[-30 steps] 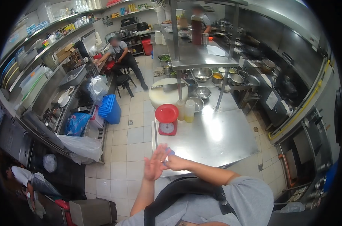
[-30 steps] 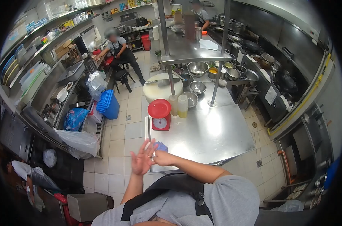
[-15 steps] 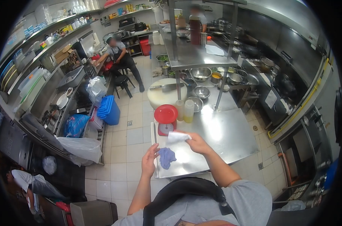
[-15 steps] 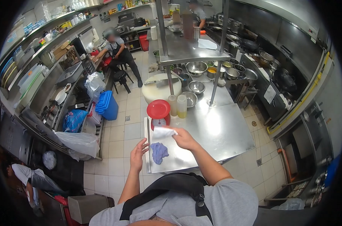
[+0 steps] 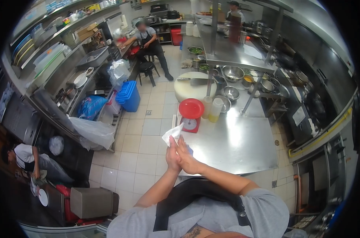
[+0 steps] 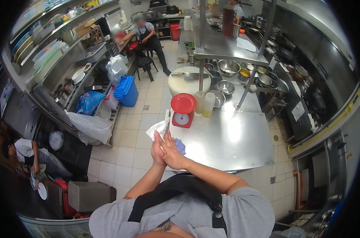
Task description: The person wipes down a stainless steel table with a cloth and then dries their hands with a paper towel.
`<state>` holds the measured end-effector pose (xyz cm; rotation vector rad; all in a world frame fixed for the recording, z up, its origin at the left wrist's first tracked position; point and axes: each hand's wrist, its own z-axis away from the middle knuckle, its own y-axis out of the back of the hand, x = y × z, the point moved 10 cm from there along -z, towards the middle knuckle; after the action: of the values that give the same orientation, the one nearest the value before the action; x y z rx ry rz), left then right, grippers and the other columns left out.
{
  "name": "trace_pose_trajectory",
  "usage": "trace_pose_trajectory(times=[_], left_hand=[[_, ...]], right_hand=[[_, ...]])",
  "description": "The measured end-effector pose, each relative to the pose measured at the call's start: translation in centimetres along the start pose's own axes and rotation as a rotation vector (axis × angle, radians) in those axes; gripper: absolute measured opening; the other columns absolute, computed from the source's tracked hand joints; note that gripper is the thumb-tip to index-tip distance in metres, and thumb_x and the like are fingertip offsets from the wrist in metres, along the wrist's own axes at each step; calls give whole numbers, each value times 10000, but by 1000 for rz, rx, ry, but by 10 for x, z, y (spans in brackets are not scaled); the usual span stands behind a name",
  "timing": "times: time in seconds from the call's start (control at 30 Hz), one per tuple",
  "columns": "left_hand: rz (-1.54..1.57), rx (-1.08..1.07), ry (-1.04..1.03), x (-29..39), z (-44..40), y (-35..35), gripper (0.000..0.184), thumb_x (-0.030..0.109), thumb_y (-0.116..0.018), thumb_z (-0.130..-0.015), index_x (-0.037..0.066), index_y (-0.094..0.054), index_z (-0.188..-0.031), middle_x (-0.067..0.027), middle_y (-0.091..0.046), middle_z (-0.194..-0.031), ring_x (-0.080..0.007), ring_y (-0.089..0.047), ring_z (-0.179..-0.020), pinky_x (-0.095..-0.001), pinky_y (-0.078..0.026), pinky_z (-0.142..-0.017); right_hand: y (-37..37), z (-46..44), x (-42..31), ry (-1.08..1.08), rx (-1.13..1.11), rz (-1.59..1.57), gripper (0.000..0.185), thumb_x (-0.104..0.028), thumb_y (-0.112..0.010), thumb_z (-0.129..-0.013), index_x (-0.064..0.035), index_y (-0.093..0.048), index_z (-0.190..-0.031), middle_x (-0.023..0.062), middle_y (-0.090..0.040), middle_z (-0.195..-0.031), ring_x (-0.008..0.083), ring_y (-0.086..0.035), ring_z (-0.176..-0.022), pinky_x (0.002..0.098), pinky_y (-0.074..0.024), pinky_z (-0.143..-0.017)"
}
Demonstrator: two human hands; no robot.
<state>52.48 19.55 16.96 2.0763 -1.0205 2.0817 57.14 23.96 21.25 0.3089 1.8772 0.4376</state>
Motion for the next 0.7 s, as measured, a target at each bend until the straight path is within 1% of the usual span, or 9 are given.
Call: trace_pose_trajectory(times=[0.07, 0.2, 0.27, 0.3, 0.43, 0.53, 0.6, 0.67, 0.7], left_hand=[[-255, 69, -112, 5, 1, 9, 669, 491, -232, -1120, -37, -387, -1499, -219, -474, -1519, -287, -347, -1483, -464, -273, -1227], [-337, 8, -474, 85, -7, -40, 677, 515, -249, -1112, -54, -519, -1361, -200, -656, -1187, -241, -623, -1104, -362, -503, -950], [-189, 46, -282, 74, -16, -29, 656, 509, -267, -1112, -50, -579, -1258, -151, -658, -1044, -200, -641, -899, -332, -519, -824], [-297, 80, -372, 90, -16, -24, 646, 509, -301, -1109, -40, -639, -1068, -111, -649, -918, -185, -629, -812, -321, -513, -785], [-335, 272, -389, 105, -19, 3, 632, 479, -353, -1109, -20, -644, -852, -79, -631, -727, -163, -608, -667, -307, -503, -639], [-259, 591, -287, 88, -23, 66, 575, 451, -399, -1107, -29, -641, -902, -92, -641, -716, -176, -621, -645, -322, -511, -606], [-205, 590, -266, 105, -28, 104, 548, 436, -413, -1107, -37, -639, -949, -125, -672, -771, -196, -658, -713, -338, -537, -675], [-156, 593, -241, 117, -28, 121, 524, 421, -427, -1108, -45, -638, -995, -158, -703, -825, -217, -695, -780, -354, -563, -743], [-127, 413, -212, 119, -35, 107, 522, 413, -412, -1113, -61, -628, -1086, -193, -710, -967, -236, -696, -919, -368, -549, -852]], right_hand=[[-1, -3, -4, 26, -25, -73, 943, -706, -263, -1025, -42, -15, -1647, 238, 6, -1710, 446, 75, -1569, 583, -16, -1240], [15, -16, -29, 100, -18, -307, 835, -616, -149, -1076, -12, -34, -1641, 179, -1, -1727, 328, 66, -1591, 410, -18, -1270], [22, -23, -40, 233, -4, -300, 831, -608, -149, -1081, -4, -36, -1640, 172, 1, -1728, 336, 74, -1589, 411, -6, -1270], [19, -28, -44, 228, -55, -378, 873, -638, -158, -1068, 9, -5, -1634, 167, 5, -1729, 314, 89, -1590, 402, -1, -1270], [14, -34, -60, 156, -165, -425, 1050, -758, -230, -1003, 41, 73, -1614, 160, 95, -1721, 294, 104, -1584, 390, 35, -1258], [0, -22, -62, 130, -304, -476, 1057, -749, -323, -999, -6, 92, -1626, 171, 83, -1721, 297, 91, -1588, 413, -9, -1264], [8, -10, -42, 17, -210, -732, 873, -567, -383, -1073, -86, 58, -1651, 196, -11, -1720, 343, -107, -1584, 447, -171, -1251], [31, -8, -31, -54, -134, -757, 860, -525, -441, -1066, -79, 1, -1654, 198, -105, -1702, 338, -182, -1564, 440, -223, -1234], [43, -8, -20, -125, -49, -779, 850, -483, -499, -1060, -71, -55, -1656, 199, -198, -1684, 333, -257, -1543, 432, -276, -1217]])
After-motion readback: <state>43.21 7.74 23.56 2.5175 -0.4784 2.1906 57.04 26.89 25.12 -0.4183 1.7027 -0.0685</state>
